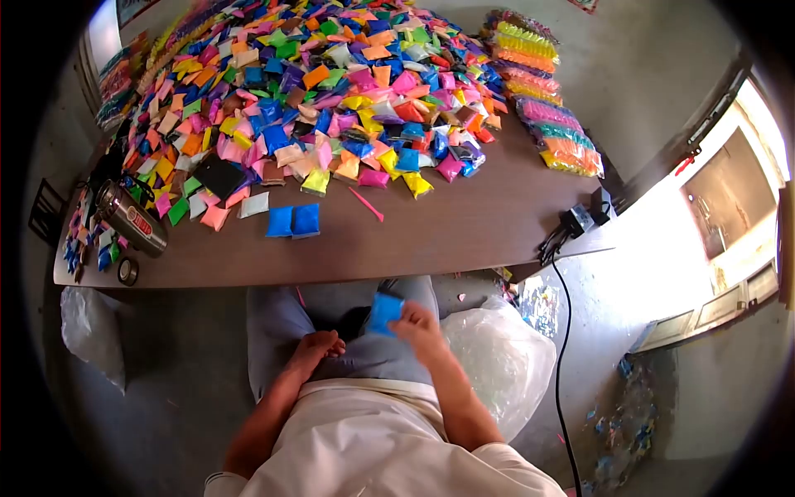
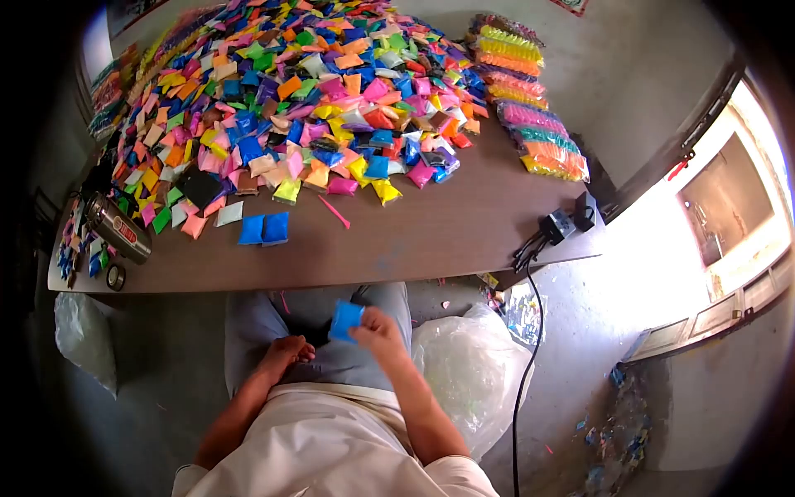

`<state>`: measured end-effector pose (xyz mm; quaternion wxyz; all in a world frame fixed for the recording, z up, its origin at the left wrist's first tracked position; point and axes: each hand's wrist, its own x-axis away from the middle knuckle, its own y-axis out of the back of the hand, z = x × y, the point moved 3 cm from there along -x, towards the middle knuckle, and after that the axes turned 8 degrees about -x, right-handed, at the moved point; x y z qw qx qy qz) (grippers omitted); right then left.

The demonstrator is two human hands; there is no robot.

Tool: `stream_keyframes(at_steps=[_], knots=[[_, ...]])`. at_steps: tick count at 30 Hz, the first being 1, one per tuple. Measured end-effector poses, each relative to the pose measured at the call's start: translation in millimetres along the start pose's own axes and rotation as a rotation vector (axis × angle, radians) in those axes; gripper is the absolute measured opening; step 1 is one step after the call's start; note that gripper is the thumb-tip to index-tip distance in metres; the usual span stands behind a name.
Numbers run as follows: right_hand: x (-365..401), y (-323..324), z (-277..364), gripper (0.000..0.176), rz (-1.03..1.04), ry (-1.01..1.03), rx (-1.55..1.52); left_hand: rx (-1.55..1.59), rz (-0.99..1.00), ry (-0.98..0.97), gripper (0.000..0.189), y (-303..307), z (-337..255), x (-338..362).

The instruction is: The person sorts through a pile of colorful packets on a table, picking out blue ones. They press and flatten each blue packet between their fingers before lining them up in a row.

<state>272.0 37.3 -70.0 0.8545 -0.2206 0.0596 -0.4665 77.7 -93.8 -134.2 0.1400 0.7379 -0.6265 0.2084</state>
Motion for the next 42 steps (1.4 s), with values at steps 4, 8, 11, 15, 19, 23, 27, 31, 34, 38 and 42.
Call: stream_keyframes(at_steps=[4,8,11,15,19,23,27,31,34,38,42], knots=[[4.4,-25.4,-49.3,0.010,0.113,-0.299,0.084,0.098,-0.013,0.012,0.047,-1.1,-2.9,6.3],[-20.9,-41.0,-79.4,0.018,0.207,-0.381,0.213,0.059,-0.015,-0.093,0.049,9.2,22.0,-5.8],[-34.0,-52.0,-83.1,0.024,0.226,-0.442,0.082,0.081,-0.055,-0.093,0.041,9.3,12.9,1.0],[-31.2,-53.3,-85.2,0.020,0.223,-0.368,-0.019,0.018,-0.070,-0.080,0.041,3.0,-5.1,8.9],[-29.5,-55.9,-74.0,0.019,0.233,-0.354,0.010,-0.095,-0.037,-0.078,0.042,5.4,-4.7,7.1],[-33.3,-53.4,-84.6,0.020,0.172,-0.334,0.026,-0.072,-0.014,-0.124,0.039,5.6,-1.3,5.3],[-35.0,-54.9,-90.3,0.017,0.184,-0.356,-0.106,-0.171,-0.011,-0.198,0.037,6.5,2.8,2.2],[-33.3,-57.2,-85.2,0.013,0.225,-0.329,-0.148,-0.239,-0.016,-0.186,0.037,5.0,5.2,-0.1],[-34.2,-54.4,-90.0,0.011,0.222,-0.301,-0.135,-0.317,-0.031,-0.224,0.037,4.5,8.2,-3.1],[-36.5,-51.5,-94.2,0.012,0.235,-0.255,-0.132,-0.296,-0.038,-0.247,0.037,5.4,10.1,-4.0],[-32.0,-58.0,-80.3,0.015,0.178,-0.418,-0.293,-0.168,-0.043,-0.248,0.037,6.0,7.6,-1.0]])
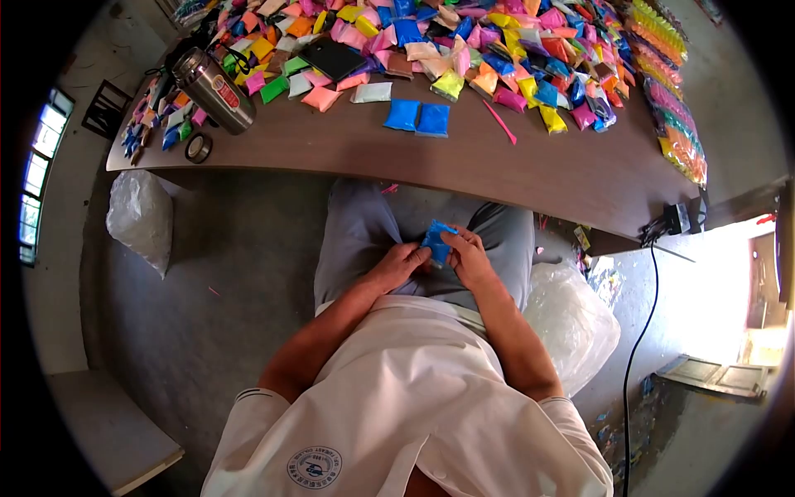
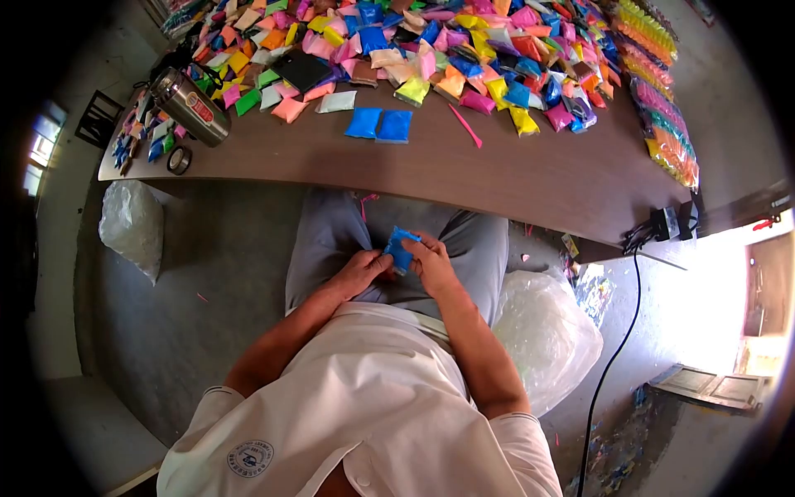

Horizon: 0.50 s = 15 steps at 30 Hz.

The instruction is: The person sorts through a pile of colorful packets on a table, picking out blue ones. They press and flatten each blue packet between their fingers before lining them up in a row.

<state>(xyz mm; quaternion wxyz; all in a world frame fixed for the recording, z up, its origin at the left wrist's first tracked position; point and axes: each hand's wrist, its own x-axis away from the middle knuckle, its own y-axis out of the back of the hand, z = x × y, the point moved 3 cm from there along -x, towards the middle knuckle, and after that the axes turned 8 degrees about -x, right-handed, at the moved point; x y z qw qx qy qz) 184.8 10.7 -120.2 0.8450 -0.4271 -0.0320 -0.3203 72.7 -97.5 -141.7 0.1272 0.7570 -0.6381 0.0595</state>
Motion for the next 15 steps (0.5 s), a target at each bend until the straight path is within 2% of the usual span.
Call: stream_keyframes(at_steps=[2,6,8,12,15], knots=[[3.1,5.6,-0.8,0.018,-0.035,-0.052,0.080,0.010,-0.017,0.000,0.037,0.6,-3.1,1.3],[3.3,9.8,-2.8,0.019,-0.019,-0.015,0.114,0.023,-0.029,0.013,0.037,0.2,-6.3,1.7],[-4.0,25.5,-7.0,0.019,0.001,0.037,0.309,0.028,-0.025,0.006,0.037,-0.7,-5.3,1.4],[5.0,0.2,2.1,0.019,-0.023,0.084,0.280,0.051,-0.033,0.009,0.037,-0.1,-1.7,0.7],[8.8,-12.1,4.7,0.020,-0.062,0.079,0.116,0.078,-0.034,0.021,0.038,0.3,-1.7,1.2]])
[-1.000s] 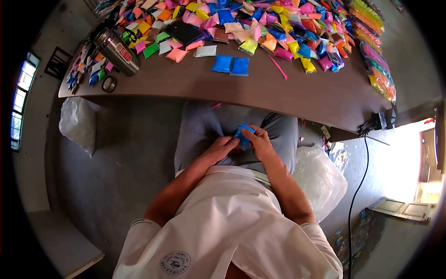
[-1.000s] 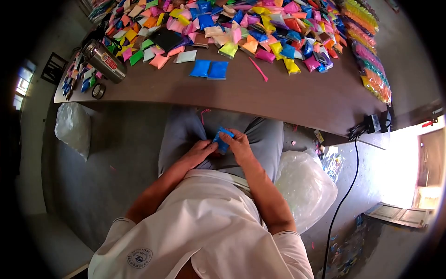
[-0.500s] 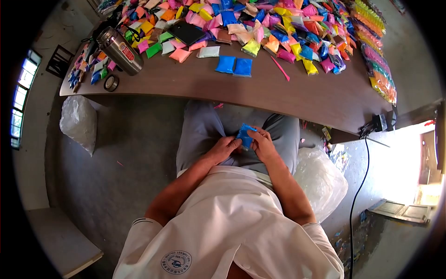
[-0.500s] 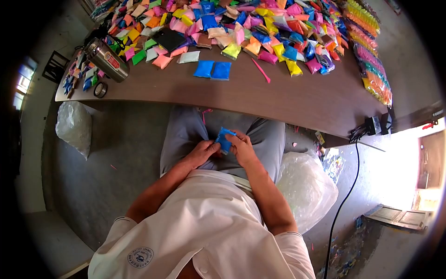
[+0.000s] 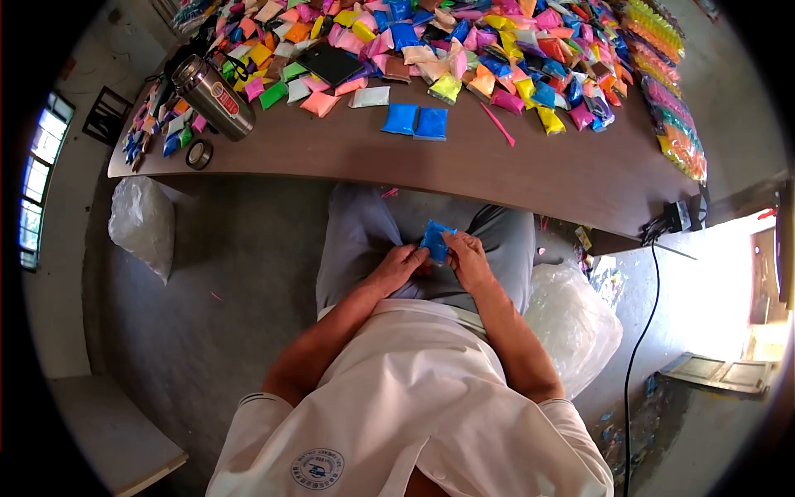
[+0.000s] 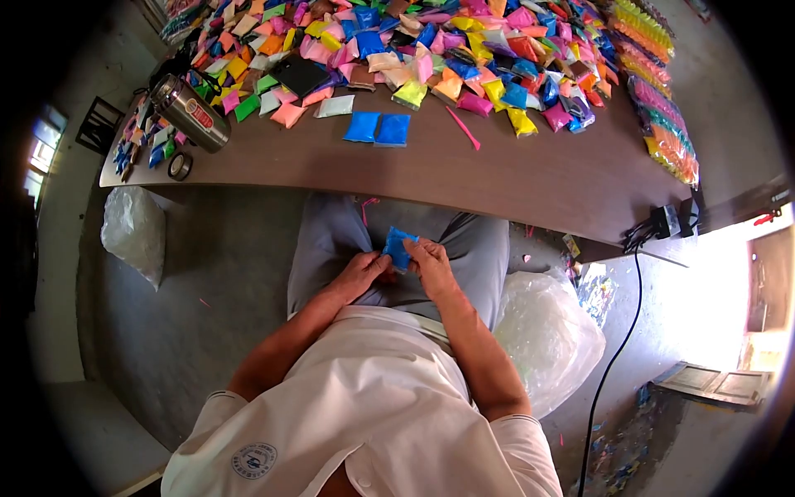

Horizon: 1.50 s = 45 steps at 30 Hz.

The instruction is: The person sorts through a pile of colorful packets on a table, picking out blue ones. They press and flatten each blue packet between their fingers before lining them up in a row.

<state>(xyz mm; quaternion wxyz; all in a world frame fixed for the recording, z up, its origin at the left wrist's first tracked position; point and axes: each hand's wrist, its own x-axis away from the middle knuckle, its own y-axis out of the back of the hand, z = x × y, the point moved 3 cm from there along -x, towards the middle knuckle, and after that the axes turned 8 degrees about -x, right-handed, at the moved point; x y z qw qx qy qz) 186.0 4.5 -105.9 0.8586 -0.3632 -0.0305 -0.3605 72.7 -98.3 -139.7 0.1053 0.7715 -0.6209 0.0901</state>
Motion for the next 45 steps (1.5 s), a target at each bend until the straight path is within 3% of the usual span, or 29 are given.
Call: stream_keyframes(at_steps=[6,11,18,21,24,29,39,45], knots=[[-8.5,17.3,-9.5,0.023,0.010,-0.038,0.070,-0.017,0.013,-0.010,0.037,0.5,-2.4,0.2],[-4.8,5.3,-8.3,0.013,0.117,0.019,0.233,-0.011,0.026,-0.001,0.037,1.3,5.6,-2.4],[-12.2,16.9,-21.3,0.010,0.141,-0.024,0.127,-0.065,0.034,-0.012,0.040,2.5,4.6,-2.6],[-9.9,14.8,-19.5,0.007,0.174,-0.022,0.275,-0.060,0.031,0.010,0.041,1.5,5.3,-3.0],[-13.1,15.6,-22.5,0.007,0.187,0.021,0.143,-0.080,0.035,-0.008,0.042,0.5,2.7,-2.5],[-9.4,6.7,-14.2,0.004,0.097,-0.009,0.082,-0.061,0.042,0.006,0.043,1.2,-0.1,-1.0],[-12.2,8.1,-13.4,0.010,0.105,0.072,0.109,-0.140,0.072,-0.042,0.041,-0.2,0.8,-1.2],[-19.0,16.5,-22.3,0.013,-0.061,-0.010,0.037,-0.063,0.051,-0.026,0.040,-0.7,-1.2,0.2]])
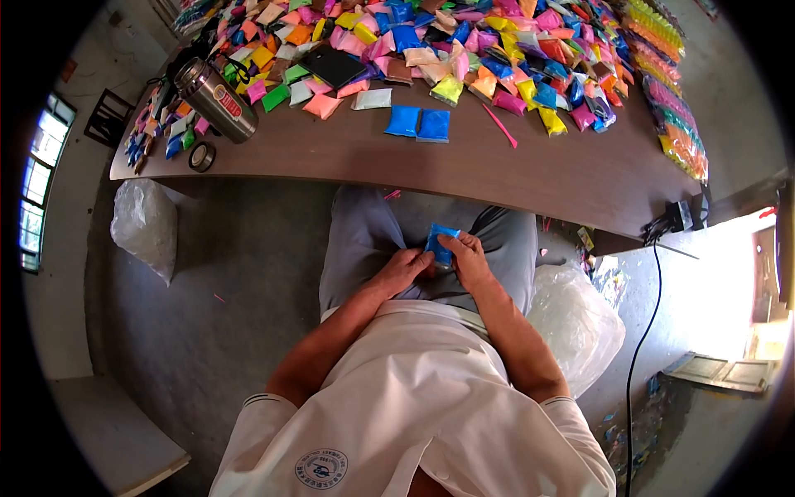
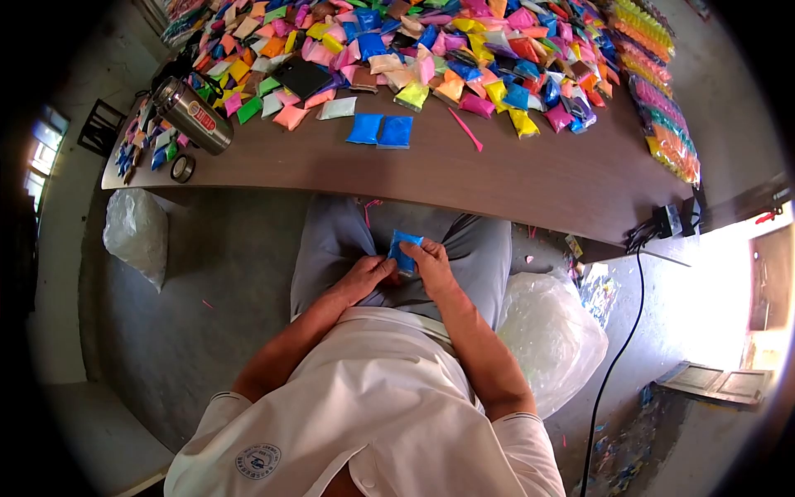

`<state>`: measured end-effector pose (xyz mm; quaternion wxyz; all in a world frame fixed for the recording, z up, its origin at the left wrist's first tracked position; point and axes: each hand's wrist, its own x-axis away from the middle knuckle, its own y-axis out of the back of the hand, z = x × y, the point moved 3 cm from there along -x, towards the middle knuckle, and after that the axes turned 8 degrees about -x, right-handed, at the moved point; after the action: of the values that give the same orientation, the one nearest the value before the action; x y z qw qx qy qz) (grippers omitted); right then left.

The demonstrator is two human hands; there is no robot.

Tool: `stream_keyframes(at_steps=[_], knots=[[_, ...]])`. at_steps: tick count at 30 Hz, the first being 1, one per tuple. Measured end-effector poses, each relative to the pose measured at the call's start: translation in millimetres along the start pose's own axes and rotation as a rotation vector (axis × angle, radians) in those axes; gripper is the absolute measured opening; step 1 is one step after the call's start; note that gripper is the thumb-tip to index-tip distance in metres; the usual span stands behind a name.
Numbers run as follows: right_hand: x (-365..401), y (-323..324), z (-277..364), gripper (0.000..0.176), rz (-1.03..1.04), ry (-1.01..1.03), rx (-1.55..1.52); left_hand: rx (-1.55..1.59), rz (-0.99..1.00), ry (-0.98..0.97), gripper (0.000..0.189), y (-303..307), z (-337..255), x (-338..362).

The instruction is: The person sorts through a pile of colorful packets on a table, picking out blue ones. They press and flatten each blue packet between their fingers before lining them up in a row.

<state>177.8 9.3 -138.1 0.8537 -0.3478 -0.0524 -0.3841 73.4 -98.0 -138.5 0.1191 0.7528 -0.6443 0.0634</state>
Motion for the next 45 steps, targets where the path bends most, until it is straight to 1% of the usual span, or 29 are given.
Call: stream_keyframes(at_steps=[3,5,8,10,14,18,21,23,26,33,35,38,45], knots=[[-4.1,8.1,-6.1,0.013,0.002,0.027,-0.023,-0.036,-0.006,-0.009,0.040,-0.5,1.7,-1.1],[-4.2,10.7,-5.8,0.012,0.050,0.027,0.001,-0.048,-0.001,-0.007,0.040,-0.5,-0.1,-0.6],[9.4,-11.0,12.9,0.011,0.097,0.010,-0.057,-0.048,0.000,-0.011,0.040,-0.3,0.9,-0.8],[9.2,-15.3,12.1,0.011,0.087,0.023,-0.065,-0.037,-0.003,-0.016,0.040,0.2,0.4,-1.2],[2.8,-7.2,3.7,0.009,0.100,0.065,-0.031,-0.101,0.026,0.001,0.040,-0.9,0.5,-1.4],[2.0,-4.4,2.5,0.009,0.089,0.059,0.003,-0.141,0.038,0.008,0.039,-1.4,1.4,-2.0],[3.7,-6.8,5.0,0.007,0.117,0.061,-0.024,-0.157,0.038,-0.010,0.039,-1.4,-0.1,-2.1],[5.5,-10.4,6.2,0.004,0.175,0.027,-0.036,-0.138,0.029,-0.005,0.039,-1.4,0.4,-1.5],[0.3,-3.0,-1.1,0.003,0.173,0.054,0.009,-0.119,0.018,-0.001,0.039,-1.3,1.0,-1.3],[2.6,-5.6,2.7,0.006,0.143,0.078,0.004,-0.098,0.025,-0.001,0.040,-0.7,0.9,-1.7],[5.8,-8.7,7.1,0.009,0.104,-0.048,-0.086,-0.100,0.024,0.002,0.040,-0.4,1.4,-1.8],[2.0,-3.7,2.2,0.010,0.112,-0.008,-0.048,-0.109,0.027,0.005,0.040,-0.4,-1.3,-0.2],[3.8,-5.7,3.9,0.004,0.131,-0.043,-0.082,-0.070,0.012,0.008,0.042,-0.7,0.0,-0.3]])
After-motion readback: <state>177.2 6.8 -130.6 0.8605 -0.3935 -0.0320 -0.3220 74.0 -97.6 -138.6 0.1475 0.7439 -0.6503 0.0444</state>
